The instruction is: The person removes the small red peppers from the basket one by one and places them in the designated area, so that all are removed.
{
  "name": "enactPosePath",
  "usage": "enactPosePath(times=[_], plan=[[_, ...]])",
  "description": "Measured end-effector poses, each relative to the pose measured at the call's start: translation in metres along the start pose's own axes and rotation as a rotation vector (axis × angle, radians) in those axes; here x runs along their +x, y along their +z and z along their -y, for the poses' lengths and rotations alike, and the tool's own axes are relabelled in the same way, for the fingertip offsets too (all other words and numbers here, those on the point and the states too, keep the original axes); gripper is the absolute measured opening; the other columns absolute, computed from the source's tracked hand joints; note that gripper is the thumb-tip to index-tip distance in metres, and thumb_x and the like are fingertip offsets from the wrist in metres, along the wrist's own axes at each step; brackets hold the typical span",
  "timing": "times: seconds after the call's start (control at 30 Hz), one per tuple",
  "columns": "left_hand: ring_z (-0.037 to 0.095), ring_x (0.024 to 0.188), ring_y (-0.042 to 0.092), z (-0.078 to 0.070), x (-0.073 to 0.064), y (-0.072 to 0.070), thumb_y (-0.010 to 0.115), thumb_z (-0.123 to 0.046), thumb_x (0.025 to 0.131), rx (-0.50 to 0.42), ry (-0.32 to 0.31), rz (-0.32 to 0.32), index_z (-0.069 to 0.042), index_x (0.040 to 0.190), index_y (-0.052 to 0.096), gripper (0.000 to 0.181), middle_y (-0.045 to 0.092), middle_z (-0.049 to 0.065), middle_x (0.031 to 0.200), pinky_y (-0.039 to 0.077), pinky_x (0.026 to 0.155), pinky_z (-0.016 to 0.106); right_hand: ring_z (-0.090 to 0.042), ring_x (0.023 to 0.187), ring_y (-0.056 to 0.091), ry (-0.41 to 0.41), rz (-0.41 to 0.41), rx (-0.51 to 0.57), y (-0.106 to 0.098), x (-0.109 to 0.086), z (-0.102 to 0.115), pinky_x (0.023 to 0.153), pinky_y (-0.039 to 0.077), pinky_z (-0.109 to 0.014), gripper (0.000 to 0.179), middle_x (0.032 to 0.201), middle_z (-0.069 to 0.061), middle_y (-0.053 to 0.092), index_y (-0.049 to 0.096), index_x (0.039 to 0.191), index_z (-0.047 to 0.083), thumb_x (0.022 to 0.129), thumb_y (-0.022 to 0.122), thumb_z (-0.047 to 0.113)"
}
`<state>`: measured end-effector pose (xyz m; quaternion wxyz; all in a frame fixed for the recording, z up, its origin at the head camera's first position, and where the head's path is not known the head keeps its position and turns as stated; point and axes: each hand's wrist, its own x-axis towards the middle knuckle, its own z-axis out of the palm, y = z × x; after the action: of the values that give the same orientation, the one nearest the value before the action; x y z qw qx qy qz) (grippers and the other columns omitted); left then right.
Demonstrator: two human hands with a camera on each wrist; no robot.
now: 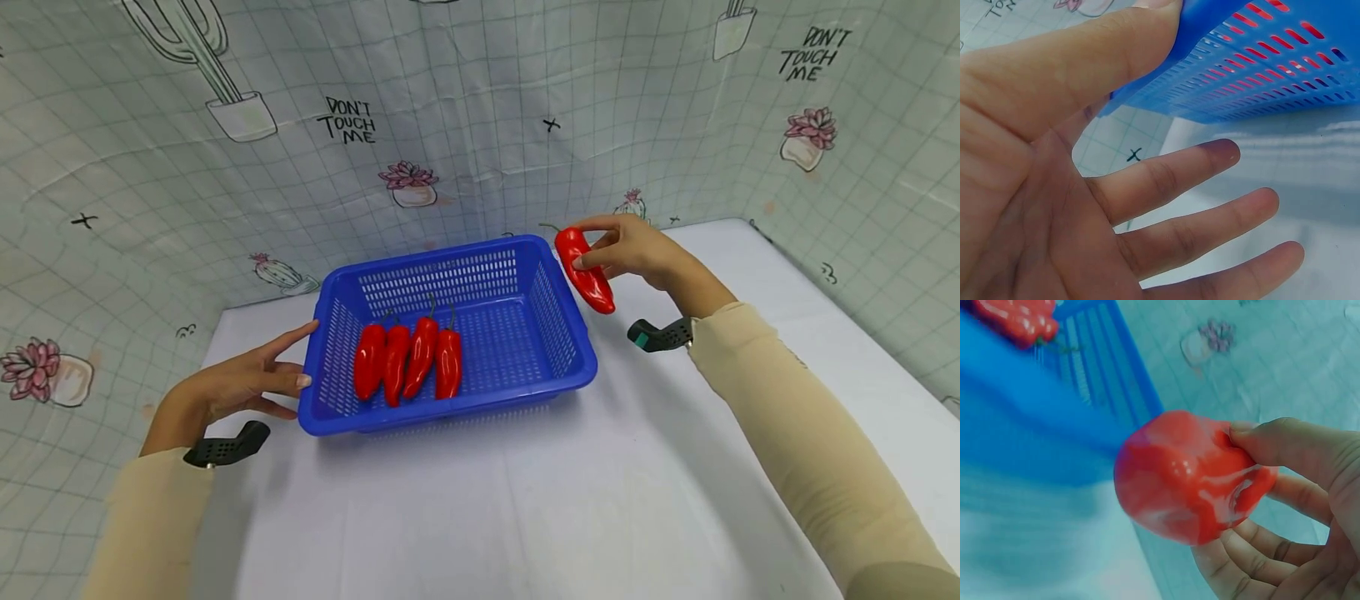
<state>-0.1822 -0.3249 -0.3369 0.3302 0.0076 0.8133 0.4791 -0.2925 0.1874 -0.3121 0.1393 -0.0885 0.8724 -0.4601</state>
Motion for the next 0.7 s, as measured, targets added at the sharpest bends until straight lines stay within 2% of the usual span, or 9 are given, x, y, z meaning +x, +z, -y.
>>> enactPosePath(times=[0.23,0.5,0.7], plan=[[0.038,0.117,0.061,-0.001,-0.003,-0.001,0.066,-0.024,0.093,-0.002,-0.007,-0.008,-0.032,0.158,-0.003,0.096,0.039,0.033,0.148,0.051,0.093,0.060,-0.034,0.105,0.060,0.104,-0.022,0.001,-0.013,0.001,-0.033,0.082,0.060,-0.037,0.069,0.127,-0.026,0.052,0.038,0.151,0.009,0.091,0.071,0.019],[0.037,0.117,0.061,-0.001,-0.003,-0.002,0.066,-0.026,0.094,-0.001,-0.014,0.002,-0.033,0.158,-0.005,0.096,0.040,0.032,0.148,0.051,0.092,0.060,-0.027,0.093,0.058,0.198,0.005,-0.029,-0.013,0.005,-0.075,0.080,0.060,-0.035,0.065,0.123,-0.025,0.048,0.040,0.148,0.005,0.091,0.069,0.021],[0.038,0.117,0.061,-0.002,0.001,-0.001,0.066,-0.027,0.094,0.008,-0.017,-0.003,-0.034,0.158,-0.004,0.095,0.040,0.031,0.148,0.052,0.090,0.060,-0.034,0.106,0.056,0.261,-0.008,-0.109,-0.010,0.007,-0.092,0.091,0.057,-0.041,0.066,0.129,-0.028,0.049,0.040,0.146,0.003,0.091,0.069,0.023]])
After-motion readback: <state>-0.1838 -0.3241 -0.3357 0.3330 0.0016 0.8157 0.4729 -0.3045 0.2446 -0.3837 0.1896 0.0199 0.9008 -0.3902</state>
